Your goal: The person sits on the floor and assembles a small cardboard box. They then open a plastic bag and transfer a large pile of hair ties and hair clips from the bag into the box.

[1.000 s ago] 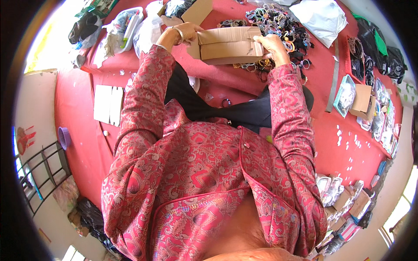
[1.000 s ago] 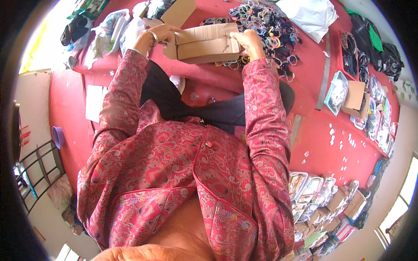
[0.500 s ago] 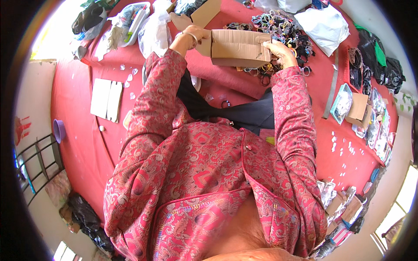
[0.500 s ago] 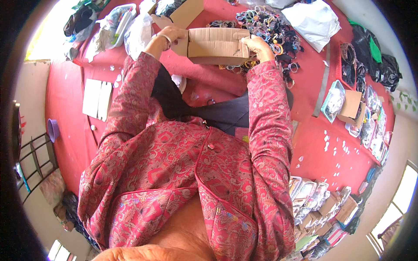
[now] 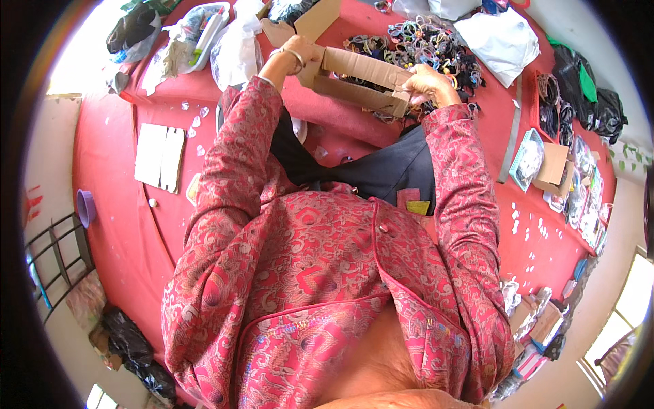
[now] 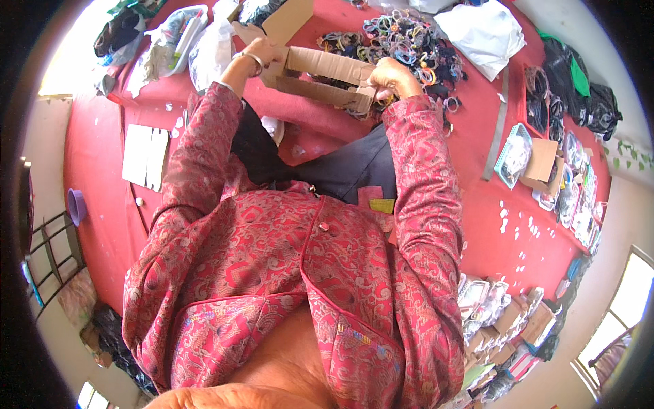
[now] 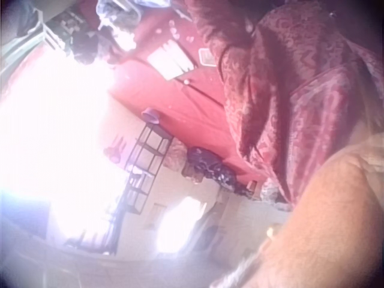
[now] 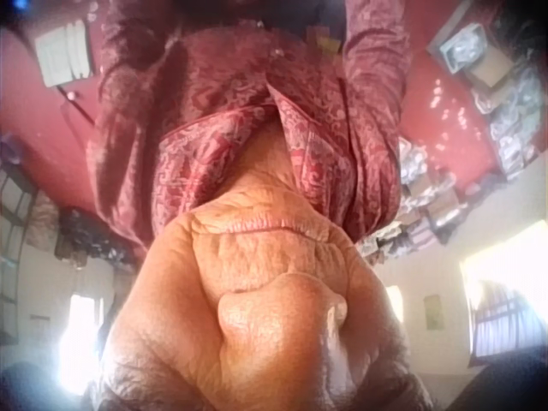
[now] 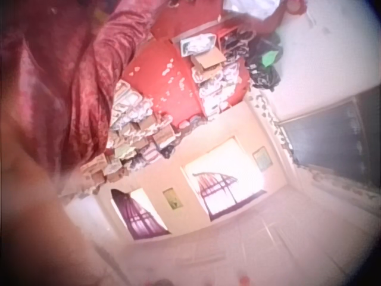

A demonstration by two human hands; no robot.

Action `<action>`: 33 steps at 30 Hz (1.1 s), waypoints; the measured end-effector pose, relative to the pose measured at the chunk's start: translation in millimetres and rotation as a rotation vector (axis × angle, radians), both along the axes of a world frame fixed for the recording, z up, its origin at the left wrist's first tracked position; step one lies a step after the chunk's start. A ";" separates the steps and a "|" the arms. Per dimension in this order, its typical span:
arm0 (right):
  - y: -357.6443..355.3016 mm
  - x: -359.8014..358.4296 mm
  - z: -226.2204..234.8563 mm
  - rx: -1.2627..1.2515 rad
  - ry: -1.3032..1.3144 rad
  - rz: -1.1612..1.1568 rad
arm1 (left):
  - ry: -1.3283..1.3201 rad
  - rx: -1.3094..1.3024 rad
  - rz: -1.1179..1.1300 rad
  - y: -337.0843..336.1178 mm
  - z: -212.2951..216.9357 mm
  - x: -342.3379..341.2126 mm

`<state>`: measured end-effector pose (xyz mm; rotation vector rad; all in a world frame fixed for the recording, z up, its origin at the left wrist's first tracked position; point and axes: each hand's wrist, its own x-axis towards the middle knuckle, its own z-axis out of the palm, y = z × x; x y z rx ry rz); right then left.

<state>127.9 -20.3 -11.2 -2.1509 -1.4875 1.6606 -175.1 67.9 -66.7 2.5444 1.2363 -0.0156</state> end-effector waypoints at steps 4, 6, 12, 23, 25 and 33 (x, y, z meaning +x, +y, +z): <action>-16.6 -0.4 1.3 -0.070 0.062 -0.022 | -0.161 -0.273 0.298 4.2 18.7 12.0; -11.1 2.1 -12.8 -0.079 -0.059 -0.025 | 0.179 0.123 -0.201 2.4 5.7 19.9; 9.2 13.8 -17.9 -0.023 -0.295 0.204 | -0.102 -0.181 0.089 -1.7 -7.3 20.5; -24.8 9.1 -13.5 0.610 -0.308 0.213 | 0.085 0.159 -0.137 18.0 -42.5 8.5; -24.2 14.5 -16.2 0.647 -0.325 0.138 | 0.113 0.077 -0.067 7.7 -18.7 19.5; -40.3 -18.4 31.8 0.691 0.167 0.006 | 0.124 -0.095 0.105 -10.7 7.0 21.2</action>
